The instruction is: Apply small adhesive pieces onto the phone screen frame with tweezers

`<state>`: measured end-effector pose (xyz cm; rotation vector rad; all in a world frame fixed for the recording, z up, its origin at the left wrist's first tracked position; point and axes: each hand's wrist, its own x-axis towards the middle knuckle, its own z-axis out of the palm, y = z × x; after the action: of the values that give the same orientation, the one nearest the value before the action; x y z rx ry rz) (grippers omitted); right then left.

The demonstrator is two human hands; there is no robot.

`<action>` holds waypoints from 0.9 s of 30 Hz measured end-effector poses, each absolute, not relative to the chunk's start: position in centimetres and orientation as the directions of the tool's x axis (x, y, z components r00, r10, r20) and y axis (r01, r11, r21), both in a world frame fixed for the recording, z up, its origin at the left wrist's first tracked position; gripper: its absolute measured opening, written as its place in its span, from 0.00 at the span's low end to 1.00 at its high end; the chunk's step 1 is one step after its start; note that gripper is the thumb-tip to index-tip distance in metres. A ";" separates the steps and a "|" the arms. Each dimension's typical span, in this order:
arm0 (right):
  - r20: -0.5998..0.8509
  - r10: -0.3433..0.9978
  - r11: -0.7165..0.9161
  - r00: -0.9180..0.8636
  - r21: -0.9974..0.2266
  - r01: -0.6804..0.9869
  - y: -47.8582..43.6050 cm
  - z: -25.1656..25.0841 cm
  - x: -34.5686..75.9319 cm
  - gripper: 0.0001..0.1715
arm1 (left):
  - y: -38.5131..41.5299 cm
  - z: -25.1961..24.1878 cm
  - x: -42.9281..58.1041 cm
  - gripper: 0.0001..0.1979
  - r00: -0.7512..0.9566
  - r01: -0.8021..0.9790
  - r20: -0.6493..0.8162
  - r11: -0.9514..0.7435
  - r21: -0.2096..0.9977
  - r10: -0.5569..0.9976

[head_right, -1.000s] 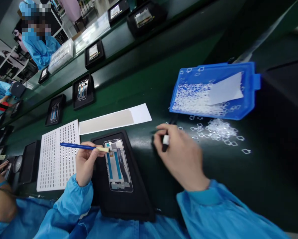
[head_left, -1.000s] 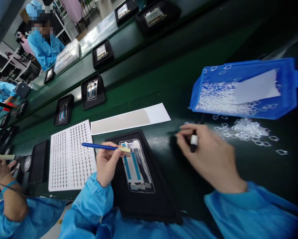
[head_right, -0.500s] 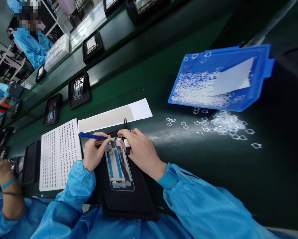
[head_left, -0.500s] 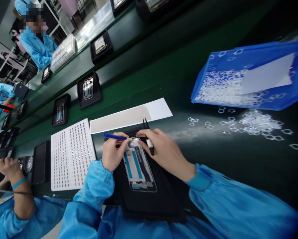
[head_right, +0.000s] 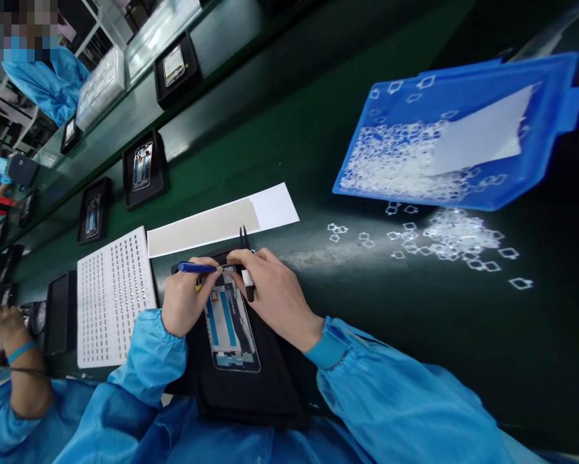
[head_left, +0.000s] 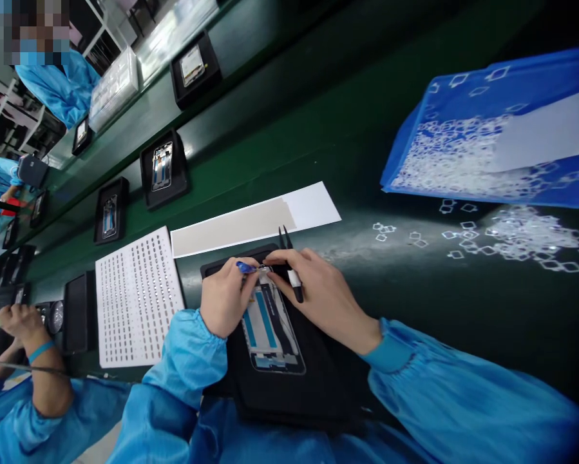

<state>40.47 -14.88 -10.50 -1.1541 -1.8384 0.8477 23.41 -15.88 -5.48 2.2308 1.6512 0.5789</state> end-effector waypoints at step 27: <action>-0.034 0.971 -0.009 0.239 -0.994 -0.108 -13.2 -9.1 44.4 0.19 | -19.6 -6.5 21.4 0.14 0.529 0.847 0.097 -0.518 -0.114 0.843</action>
<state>44.40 -13.20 -9.10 -1.2519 -0.9436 1.0930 21.44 -19.56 -6.45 2.8734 1.6001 0.0480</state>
